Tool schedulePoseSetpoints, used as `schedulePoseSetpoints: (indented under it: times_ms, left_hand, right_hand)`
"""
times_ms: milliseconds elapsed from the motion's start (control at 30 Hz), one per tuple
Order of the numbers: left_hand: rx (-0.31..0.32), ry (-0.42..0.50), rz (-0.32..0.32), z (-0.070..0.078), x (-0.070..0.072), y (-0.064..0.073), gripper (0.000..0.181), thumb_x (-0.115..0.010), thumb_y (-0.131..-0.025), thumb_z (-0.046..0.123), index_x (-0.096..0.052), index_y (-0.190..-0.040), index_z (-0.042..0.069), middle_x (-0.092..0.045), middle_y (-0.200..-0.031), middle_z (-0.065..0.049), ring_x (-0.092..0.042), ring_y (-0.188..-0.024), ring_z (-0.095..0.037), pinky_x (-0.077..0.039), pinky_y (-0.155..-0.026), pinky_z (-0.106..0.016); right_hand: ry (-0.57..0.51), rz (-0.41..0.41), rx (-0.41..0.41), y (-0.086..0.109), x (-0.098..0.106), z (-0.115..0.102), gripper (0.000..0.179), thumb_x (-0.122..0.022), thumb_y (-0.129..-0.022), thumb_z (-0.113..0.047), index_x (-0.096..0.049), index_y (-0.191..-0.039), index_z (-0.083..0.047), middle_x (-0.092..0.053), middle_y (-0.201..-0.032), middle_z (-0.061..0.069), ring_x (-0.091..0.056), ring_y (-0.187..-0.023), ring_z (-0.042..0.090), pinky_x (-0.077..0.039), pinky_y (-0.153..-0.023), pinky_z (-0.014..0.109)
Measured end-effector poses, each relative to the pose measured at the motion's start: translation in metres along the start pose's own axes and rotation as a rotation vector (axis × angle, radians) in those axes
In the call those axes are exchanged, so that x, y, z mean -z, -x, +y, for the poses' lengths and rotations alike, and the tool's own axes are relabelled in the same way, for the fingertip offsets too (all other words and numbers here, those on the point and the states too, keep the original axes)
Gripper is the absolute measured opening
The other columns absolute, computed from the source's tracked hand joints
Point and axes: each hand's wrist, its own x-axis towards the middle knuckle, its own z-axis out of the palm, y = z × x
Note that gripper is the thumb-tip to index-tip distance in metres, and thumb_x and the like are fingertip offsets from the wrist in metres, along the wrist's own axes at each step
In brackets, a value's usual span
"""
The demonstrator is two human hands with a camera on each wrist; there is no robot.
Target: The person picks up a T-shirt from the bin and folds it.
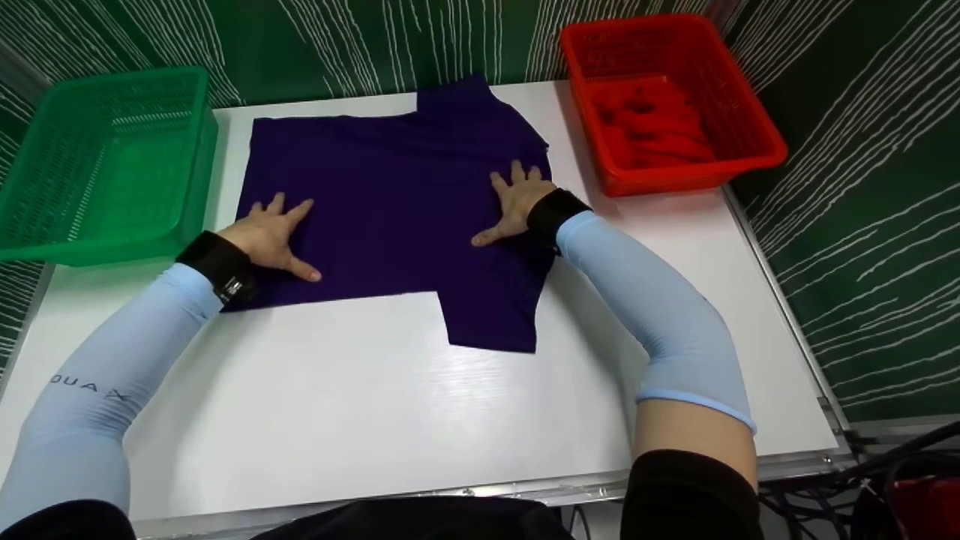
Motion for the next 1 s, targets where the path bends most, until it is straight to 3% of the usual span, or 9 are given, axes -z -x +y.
schedulePoseSetpoints:
  times_ms: [100,167,233,300,400,567,733,900,1000]
  left_hand:
    - [-0.041,0.022,0.081,0.000,-0.006,0.008,0.138,-0.092,-0.076,0.068,-0.013,-0.176,0.014,-0.005,-0.177,-0.037,-0.010,-0.161,-0.065,-0.034,-0.121,-0.077]
    - [-0.114,0.039,0.150,-0.001,-0.013,0.017,0.124,-0.095,-0.075,0.063,-0.034,-0.170,0.010,-0.027,-0.170,-0.037,-0.028,-0.155,-0.060,-0.043,-0.118,-0.070]
    - [-0.196,0.044,0.202,-0.004,-0.020,0.030,0.099,-0.098,-0.074,0.056,-0.059,-0.150,0.007,-0.052,-0.150,-0.030,-0.049,-0.138,-0.051,-0.051,-0.109,-0.062]
    - [-0.261,0.045,0.208,-0.009,-0.026,0.044,0.070,-0.099,-0.072,0.047,-0.072,-0.123,0.007,-0.064,-0.123,-0.019,-0.059,-0.115,-0.040,-0.056,-0.095,-0.053]
    - [-0.299,0.048,0.167,-0.017,-0.033,0.059,0.043,-0.097,-0.071,0.034,-0.072,-0.097,0.010,-0.067,-0.099,-0.009,-0.062,-0.091,-0.029,-0.053,-0.079,-0.045]
    - [-0.311,-0.005,0.184,-0.028,-0.040,0.063,0.033,-0.087,-0.072,0.013,-0.070,-0.100,0.007,-0.069,-0.097,-0.011,-0.064,-0.089,-0.030,-0.055,-0.077,-0.047]
    - [-0.304,-0.059,0.288,-0.032,-0.048,0.058,0.033,-0.075,-0.075,-0.003,-0.067,-0.107,0.004,-0.070,-0.099,-0.018,-0.070,-0.092,-0.038,-0.059,-0.078,-0.055]
    - [-0.264,-0.021,0.371,-0.039,-0.047,0.057,0.019,-0.066,-0.089,0.000,-0.073,-0.107,0.000,-0.075,-0.101,-0.022,-0.073,-0.096,-0.044,-0.060,-0.081,-0.058]
    - [-0.267,0.058,0.380,-0.046,-0.043,0.062,0.020,-0.062,-0.095,0.005,-0.077,-0.106,0.000,-0.078,-0.104,-0.022,-0.074,-0.097,-0.043,-0.060,-0.084,-0.057]
  right_hand:
    - [-0.039,0.116,0.077,0.001,-0.003,0.006,0.132,-0.072,-0.085,-0.083,-0.010,-0.176,-0.012,0.000,-0.181,0.028,-0.006,-0.166,0.055,-0.026,-0.126,0.076]
    - [-0.086,0.260,0.190,0.007,-0.008,0.008,0.109,-0.079,-0.087,-0.072,-0.039,-0.167,-0.010,-0.030,-0.173,0.028,-0.032,-0.159,0.050,-0.040,-0.120,0.070]
    - [-0.147,0.393,0.345,0.017,-0.013,0.008,0.075,-0.086,-0.087,-0.059,-0.067,-0.139,-0.008,-0.064,-0.145,0.021,-0.062,-0.132,0.041,-0.055,-0.104,0.059]
    - [-0.192,0.444,0.497,0.031,-0.020,0.004,0.046,-0.092,-0.084,-0.051,-0.076,-0.102,-0.012,-0.076,-0.101,0.007,-0.071,-0.092,0.028,-0.059,-0.079,0.046]
    - [-0.195,0.314,0.610,0.052,-0.034,-0.005,0.046,-0.097,-0.074,-0.058,-0.069,-0.075,-0.022,-0.063,-0.067,-0.010,-0.059,-0.062,0.013,-0.047,-0.057,0.031]
    - [0.078,0.112,0.545,0.078,-0.059,-0.023,0.074,-0.093,-0.053,-0.084,-0.064,-0.082,-0.023,-0.059,-0.083,-0.009,-0.055,-0.074,0.013,-0.040,-0.057,0.029]
    - [0.250,0.175,0.537,0.094,-0.068,-0.032,0.063,-0.097,-0.062,-0.063,-0.065,-0.095,-0.019,-0.060,-0.095,-0.001,-0.058,-0.086,0.021,-0.047,-0.059,0.034]
    - [0.180,0.345,0.604,0.091,-0.072,-0.024,0.015,-0.081,-0.080,-0.021,-0.070,-0.085,-0.012,-0.060,-0.082,0.002,-0.060,-0.074,0.024,-0.049,-0.054,0.038]
    - [0.092,0.365,0.610,0.090,-0.068,-0.019,0.011,-0.070,-0.087,-0.013,-0.066,-0.077,-0.012,-0.056,-0.073,-0.001,-0.055,-0.065,0.019,-0.044,-0.052,0.036]
